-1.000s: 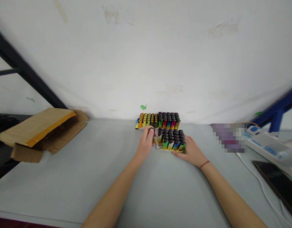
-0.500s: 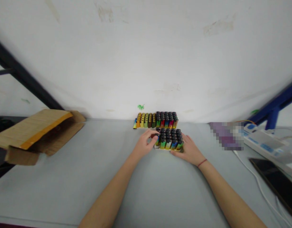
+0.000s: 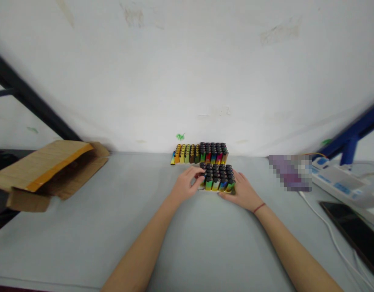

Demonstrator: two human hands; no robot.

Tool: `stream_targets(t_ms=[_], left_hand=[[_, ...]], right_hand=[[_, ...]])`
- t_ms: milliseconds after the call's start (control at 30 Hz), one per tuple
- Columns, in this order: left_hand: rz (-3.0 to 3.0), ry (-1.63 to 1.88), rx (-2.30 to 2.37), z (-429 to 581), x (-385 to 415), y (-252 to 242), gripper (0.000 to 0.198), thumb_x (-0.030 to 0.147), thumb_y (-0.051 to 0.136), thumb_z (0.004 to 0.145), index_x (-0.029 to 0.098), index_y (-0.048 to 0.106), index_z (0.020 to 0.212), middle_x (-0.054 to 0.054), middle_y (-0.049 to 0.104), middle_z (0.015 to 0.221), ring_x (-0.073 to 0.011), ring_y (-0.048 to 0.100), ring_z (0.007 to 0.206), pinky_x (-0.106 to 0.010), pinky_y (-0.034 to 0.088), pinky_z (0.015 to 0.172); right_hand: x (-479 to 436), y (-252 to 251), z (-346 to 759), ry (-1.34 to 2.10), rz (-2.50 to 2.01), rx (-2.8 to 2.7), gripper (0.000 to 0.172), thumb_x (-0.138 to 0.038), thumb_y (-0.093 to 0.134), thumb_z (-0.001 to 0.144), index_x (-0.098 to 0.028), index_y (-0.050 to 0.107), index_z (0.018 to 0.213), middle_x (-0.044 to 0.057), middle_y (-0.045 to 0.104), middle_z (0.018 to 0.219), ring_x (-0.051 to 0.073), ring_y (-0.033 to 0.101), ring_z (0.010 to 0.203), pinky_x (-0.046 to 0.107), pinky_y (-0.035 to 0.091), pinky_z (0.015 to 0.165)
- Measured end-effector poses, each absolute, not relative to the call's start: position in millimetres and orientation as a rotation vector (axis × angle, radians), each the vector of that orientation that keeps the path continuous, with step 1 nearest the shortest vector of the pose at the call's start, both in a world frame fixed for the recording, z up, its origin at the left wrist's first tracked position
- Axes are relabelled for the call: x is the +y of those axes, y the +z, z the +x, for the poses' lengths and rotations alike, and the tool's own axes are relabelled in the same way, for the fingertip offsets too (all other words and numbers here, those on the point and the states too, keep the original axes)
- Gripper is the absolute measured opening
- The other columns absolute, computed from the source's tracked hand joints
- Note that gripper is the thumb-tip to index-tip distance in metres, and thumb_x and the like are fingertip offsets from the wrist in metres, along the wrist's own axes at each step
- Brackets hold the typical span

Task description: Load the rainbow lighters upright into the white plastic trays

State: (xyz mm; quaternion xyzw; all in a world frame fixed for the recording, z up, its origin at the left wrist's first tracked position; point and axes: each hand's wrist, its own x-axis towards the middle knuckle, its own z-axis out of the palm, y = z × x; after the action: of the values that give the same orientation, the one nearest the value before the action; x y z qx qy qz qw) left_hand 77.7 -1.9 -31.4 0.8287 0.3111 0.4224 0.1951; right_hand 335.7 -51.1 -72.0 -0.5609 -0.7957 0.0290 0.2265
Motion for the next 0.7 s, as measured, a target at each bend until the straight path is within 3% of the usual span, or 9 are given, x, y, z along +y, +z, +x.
stream_targets(t_ms=[233, 367, 467, 533, 633, 700], left_hand=[[2.102, 1.235, 1.051, 72, 4, -25, 0.023, 0.032, 0.051, 0.093, 0.020, 0.067, 0.103, -0.006, 0.071, 0.094, -0.0187, 0.064, 0.085, -0.032, 0.051, 0.081], [1.928, 1.292, 1.576, 43, 25, -28, 0.031, 0.028, 0.042, 0.094, 0.017, 0.068, 0.107, -0.013, 0.072, 0.106, -0.0250, 0.064, 0.102, -0.040, 0.047, 0.097], [2.076, 1.077, 1.874, 22, 38, -33, 0.041, 0.021, 0.039, 0.092, 0.017, 0.066, 0.123, -0.016, 0.066, 0.128, -0.0309, 0.054, 0.125, -0.049, 0.036, 0.110], [2.138, 0.889, 1.959, 16, 41, -36, 0.044, 0.021, 0.041, 0.092, 0.022, 0.064, 0.129, -0.013, 0.059, 0.142, -0.0334, 0.043, 0.137, -0.053, 0.032, 0.113], [2.180, 0.696, 2.000, 18, 38, -34, 0.039, 0.026, 0.045, 0.093, 0.026, 0.067, 0.125, -0.009, 0.057, 0.145, -0.0352, 0.037, 0.142, -0.056, 0.030, 0.113], [2.210, 0.667, 2.027, 21, 33, -29, 0.032, 0.029, 0.045, 0.094, 0.024, 0.070, 0.114, -0.011, 0.063, 0.138, -0.0345, 0.043, 0.138, -0.054, 0.034, 0.111]], right_hand=[[-52, -71, 336, 0.086, -1.548, -2.182, 0.082, -0.066, 0.059, 0.083, -0.014, 0.045, 0.145, 0.021, 0.052, 0.145, 0.037, 0.045, 0.137, 0.056, 0.033, 0.114], [-52, -71, 335, 0.084, -1.560, -2.176, 0.081, -0.066, 0.059, 0.083, -0.016, 0.045, 0.145, 0.021, 0.052, 0.146, 0.037, 0.045, 0.137, 0.056, 0.033, 0.114], [-52, -71, 335, 0.078, -1.560, -2.172, 0.081, -0.067, 0.058, 0.083, -0.016, 0.045, 0.145, 0.022, 0.051, 0.146, 0.038, 0.045, 0.137, 0.058, 0.034, 0.113], [-52, -72, 334, 0.074, -1.567, -2.171, 0.081, -0.067, 0.058, 0.083, -0.015, 0.046, 0.144, 0.022, 0.051, 0.147, 0.038, 0.045, 0.137, 0.058, 0.034, 0.113], [-52, -71, 334, 0.080, -1.573, -2.175, 0.080, -0.066, 0.058, 0.084, -0.015, 0.046, 0.144, 0.022, 0.050, 0.148, 0.038, 0.044, 0.138, 0.058, 0.033, 0.114], [-52, -70, 334, 0.088, -1.571, -2.178, 0.080, -0.066, 0.058, 0.084, -0.015, 0.046, 0.144, 0.021, 0.050, 0.148, 0.037, 0.044, 0.138, 0.057, 0.034, 0.114]])
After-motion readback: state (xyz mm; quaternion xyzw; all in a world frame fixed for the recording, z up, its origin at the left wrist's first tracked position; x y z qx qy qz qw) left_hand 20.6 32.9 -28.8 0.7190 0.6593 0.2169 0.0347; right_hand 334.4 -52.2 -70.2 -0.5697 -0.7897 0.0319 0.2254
